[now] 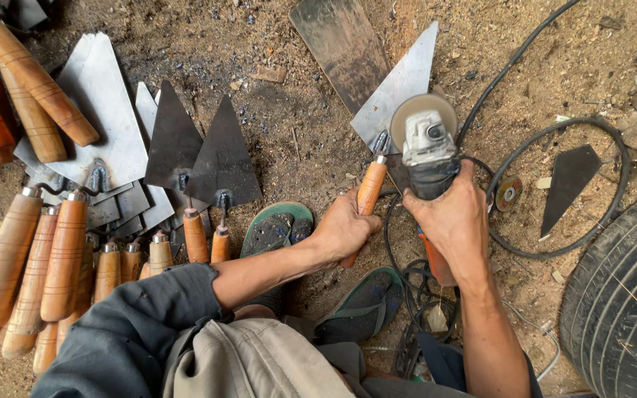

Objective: The person uses an angle grinder to smooth and shape the metal blades of several trowels. They hold each trowel by its wooden handle and grind the blade edges, producing sparks. Finished trowels are placed in a pile on the ground.

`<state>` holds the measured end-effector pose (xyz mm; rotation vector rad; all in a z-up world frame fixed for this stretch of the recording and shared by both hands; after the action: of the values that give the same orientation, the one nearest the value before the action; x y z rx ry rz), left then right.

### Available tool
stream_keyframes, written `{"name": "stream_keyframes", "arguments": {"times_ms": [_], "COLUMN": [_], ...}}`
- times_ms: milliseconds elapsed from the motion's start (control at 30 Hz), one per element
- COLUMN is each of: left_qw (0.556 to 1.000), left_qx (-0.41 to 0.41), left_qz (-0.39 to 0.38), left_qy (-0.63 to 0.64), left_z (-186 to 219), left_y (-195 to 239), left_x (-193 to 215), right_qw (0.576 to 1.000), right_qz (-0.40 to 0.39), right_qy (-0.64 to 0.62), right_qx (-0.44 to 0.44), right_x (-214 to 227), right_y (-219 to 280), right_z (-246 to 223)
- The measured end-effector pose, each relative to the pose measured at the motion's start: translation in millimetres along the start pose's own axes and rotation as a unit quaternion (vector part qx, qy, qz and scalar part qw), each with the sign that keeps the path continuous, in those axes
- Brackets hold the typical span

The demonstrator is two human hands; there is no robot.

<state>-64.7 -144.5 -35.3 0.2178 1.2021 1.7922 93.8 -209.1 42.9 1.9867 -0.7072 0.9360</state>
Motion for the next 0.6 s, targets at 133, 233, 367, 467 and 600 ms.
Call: {"name": "stream_keyframes", "arguments": {"times_ms": [133, 233, 367, 467, 600], "left_qw": [1.0, 1.0, 1.0, 1.0, 0.999], "left_qx": [-0.002, -0.009, 0.013, -0.006, 0.006], "left_qz": [0.004, -0.001, 0.006, 0.011, 0.006], "left_qy": [-0.001, 0.016, 0.023, 0.019, 0.03], "left_z": [1.0, 0.7, -4.1, -2.5, -7.1], "left_y": [-0.9, -0.8, -2.1, -3.1, -4.0], "left_x": [-1.1, -2.7, -4.7, -4.4, -6.1], "right_qw": [1.0, 1.0, 1.0, 1.0, 1.0], "right_qz": [0.004, 0.01, 0.016, 0.004, 0.02], "right_qy": [0.002, -0.005, -0.012, -0.013, -0.007], "right_qx": [-0.008, -0.004, -0.004, -0.005, -0.02], "right_x": [-1.3, -2.6, -3.2, -5.1, -0.8], "right_y": [3.9, 6.4, 9.9, 12.2, 15.6], "right_z": [1.1, 0.5, 1.4, 1.9, 5.4]}}
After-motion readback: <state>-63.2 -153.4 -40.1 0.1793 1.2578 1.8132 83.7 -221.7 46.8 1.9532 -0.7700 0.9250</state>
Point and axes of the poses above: each hand's wrist, its own y-axis away from the middle knuckle, its own x-axis out of the back of the hand, z = x × y, the point moved 7 cm from there along -y, towards the middle knuckle, and after that the axes turned 5 degrees about x, right-handed, at the moved point
